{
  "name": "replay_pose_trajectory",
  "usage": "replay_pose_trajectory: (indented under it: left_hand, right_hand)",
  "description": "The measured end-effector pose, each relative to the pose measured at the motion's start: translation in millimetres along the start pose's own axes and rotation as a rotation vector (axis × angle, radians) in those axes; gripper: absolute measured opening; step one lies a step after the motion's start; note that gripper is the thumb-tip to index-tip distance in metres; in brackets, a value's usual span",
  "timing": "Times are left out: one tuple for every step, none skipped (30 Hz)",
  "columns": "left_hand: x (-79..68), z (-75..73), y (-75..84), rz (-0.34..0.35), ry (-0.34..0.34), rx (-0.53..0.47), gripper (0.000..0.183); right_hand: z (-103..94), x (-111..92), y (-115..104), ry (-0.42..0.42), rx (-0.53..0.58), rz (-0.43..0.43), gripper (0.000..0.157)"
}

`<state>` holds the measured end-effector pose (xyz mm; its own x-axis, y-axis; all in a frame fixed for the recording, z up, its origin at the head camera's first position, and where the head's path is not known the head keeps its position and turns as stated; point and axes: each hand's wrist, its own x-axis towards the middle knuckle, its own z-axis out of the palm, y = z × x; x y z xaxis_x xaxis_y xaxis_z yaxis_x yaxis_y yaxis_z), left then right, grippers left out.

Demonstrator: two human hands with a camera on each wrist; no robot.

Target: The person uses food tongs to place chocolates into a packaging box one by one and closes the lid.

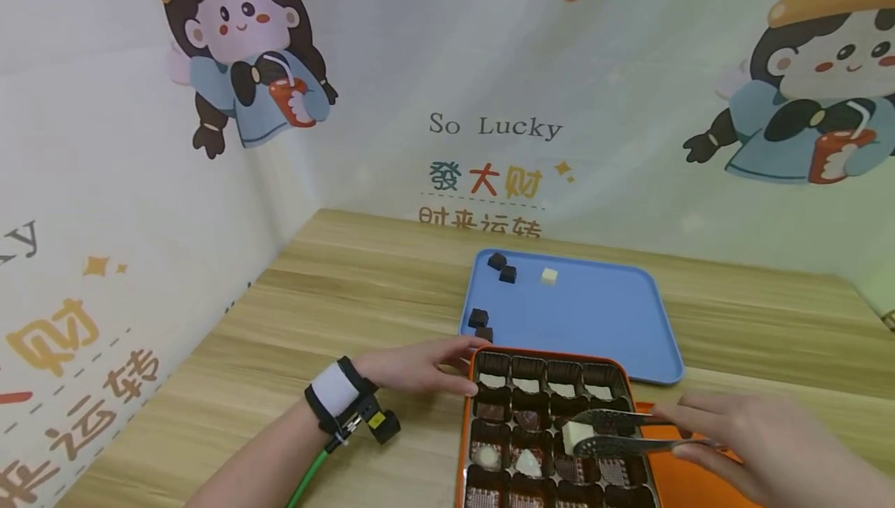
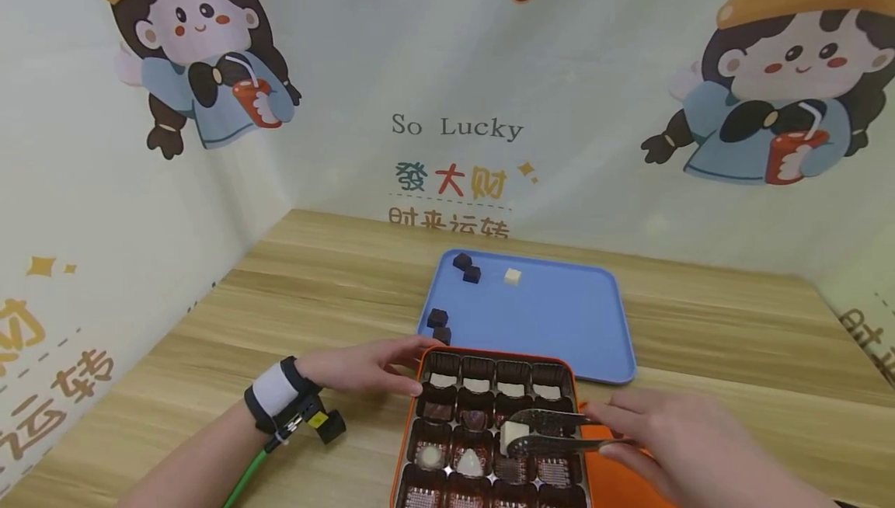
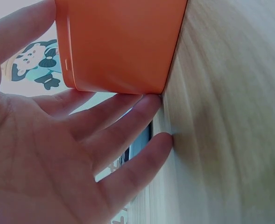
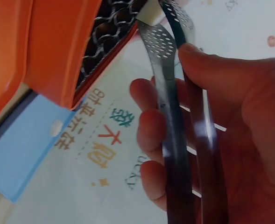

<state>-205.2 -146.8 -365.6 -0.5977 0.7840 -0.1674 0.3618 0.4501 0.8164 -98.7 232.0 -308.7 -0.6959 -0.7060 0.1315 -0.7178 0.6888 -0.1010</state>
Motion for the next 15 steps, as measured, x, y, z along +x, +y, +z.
replay_pose_trajectory:
  left_hand:
    - [0.1,-0.4,0.2,0.002,0.001,0.004,0.067]
    - [0.3,-0.6,0.1,0.005,0.002,0.009,0.066]
    - [0.4,-0.7,0.0,0.007,0.003,0.014,0.067]
    - [0.5,-0.7,-0.2,0.006,0.004,0.016,0.066]
    - [0.4,-0.7,0.0,0.006,0.003,0.016,0.066]
    - [0.4,-0.6,0.1,0.003,0.003,0.016,0.066]
    - [0.5,-0.4,-0.3,0.004,0.003,0.013,0.066]
    - [0.6,-0.1,-0.7,0.002,0.002,0.011,0.066]
    - [0.6,0.0,-1.0,-0.001,0.001,0.010,0.066]
    - [0.7,0.0,-1.2,-0.005,0.001,0.006,0.066]
    - [0.7,-0.1,-1.2,-0.006,0.000,0.003,0.066]
    - [0.8,-0.3,-1.6,-0.009,0.000,0.003,0.065]
    - [1.0,-0.6,-1.8,-0.010,-0.001,0.002,0.065]
    - [1.2,-1.0,-1.6,-0.013,-0.002,0.002,0.065]
    - [1.5,-1.4,-1.4,-0.015,-0.002,0.004,0.064]
  right_hand:
    - [0.3,-0.8,-1.3,-0.005,-0.012,-0.021,0.039]
    - [0.6,-0.6,-3.1,-0.007,-0.033,-0.038,0.039]
    - [0.9,0.0,-5.5,-0.003,-0.055,-0.054,0.037]
    - [1.0,1.2,-8.2,-0.010,-0.076,-0.064,0.036]
    - [1.5,2.8,-10.8,-0.011,-0.102,-0.078,0.035]
    - [1.6,4.8,-13.6,-0.028,-0.122,-0.080,0.034]
    - [1.2,7.2,-16.6,-0.045,-0.135,-0.091,0.033]
    - [0.5,10.3,-20.0,-0.071,-0.144,-0.095,0.031]
    - [-0.2,13.2,-22.6,-0.094,-0.157,-0.102,0.031]
    - [-0.7,16.5,-24.8,-0.111,-0.181,-0.114,0.029]
    - [-1.6,20.3,-27.5,-0.134,-0.207,-0.119,0.029]
    - [-2.4,24.6,-30.4,-0.157,-0.228,-0.126,0.027]
    - [-3.1,29.1,-33.1,-0.172,-0.267,-0.144,0.026]
    - [-3.1,33.8,-35.7,-0.194,-0.310,-0.151,0.024]
    - [-2.9,38.0,-38.2,-0.215,-0.348,-0.154,0.024]
